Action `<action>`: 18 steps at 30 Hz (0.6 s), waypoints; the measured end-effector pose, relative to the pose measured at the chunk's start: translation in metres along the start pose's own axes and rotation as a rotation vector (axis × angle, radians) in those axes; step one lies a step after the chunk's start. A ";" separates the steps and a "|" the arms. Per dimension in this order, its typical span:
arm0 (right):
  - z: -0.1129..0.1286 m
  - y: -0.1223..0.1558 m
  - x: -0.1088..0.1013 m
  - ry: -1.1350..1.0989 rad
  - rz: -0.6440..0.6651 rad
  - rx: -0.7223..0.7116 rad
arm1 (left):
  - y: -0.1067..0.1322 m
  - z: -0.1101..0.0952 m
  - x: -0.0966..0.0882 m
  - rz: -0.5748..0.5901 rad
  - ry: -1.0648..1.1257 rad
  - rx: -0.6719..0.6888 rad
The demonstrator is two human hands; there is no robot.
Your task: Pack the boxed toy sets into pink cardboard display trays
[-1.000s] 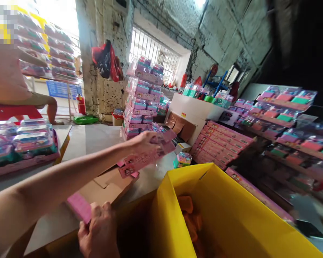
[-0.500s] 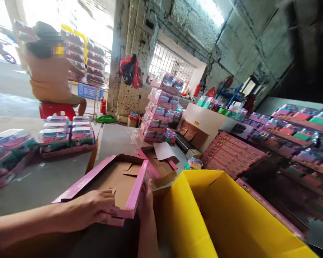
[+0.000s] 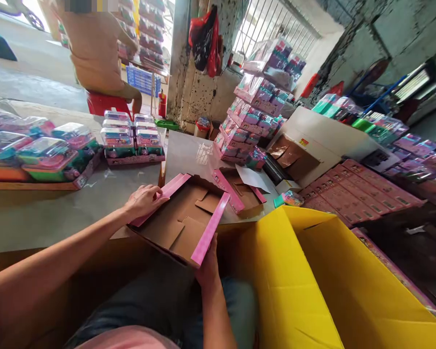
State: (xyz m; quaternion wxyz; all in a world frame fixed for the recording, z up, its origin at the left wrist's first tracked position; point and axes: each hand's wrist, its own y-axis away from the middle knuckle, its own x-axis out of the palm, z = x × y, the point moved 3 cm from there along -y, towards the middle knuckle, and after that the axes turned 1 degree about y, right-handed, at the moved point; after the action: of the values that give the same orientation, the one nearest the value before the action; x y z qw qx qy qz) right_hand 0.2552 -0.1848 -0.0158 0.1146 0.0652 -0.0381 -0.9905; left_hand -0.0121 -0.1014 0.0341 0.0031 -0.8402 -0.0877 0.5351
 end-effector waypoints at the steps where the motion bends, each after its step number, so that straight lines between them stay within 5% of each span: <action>1: 0.001 0.000 0.005 -0.176 0.045 0.070 | 0.002 -0.001 0.003 -0.005 -0.039 0.014; 4: 0.004 -0.001 0.018 -0.675 0.119 0.236 | 0.007 -0.009 0.007 -0.009 -0.139 -0.026; 7: 0.001 -0.001 0.022 -0.831 0.096 0.281 | 0.003 -0.013 0.002 0.027 -0.135 -0.094; 14: -0.013 -0.010 0.025 -0.773 0.034 0.235 | -0.005 -0.007 -0.014 0.093 -0.001 -0.124; 18: -0.019 -0.016 0.035 -0.524 0.094 0.216 | -0.003 -0.006 -0.009 -0.001 -0.059 -0.161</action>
State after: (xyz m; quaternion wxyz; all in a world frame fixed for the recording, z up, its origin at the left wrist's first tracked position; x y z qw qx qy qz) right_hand 0.2202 -0.1782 -0.0405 0.1390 -0.1832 -0.1745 -0.9574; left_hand -0.0109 -0.0989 0.0450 -0.0668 -0.8215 -0.1312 0.5509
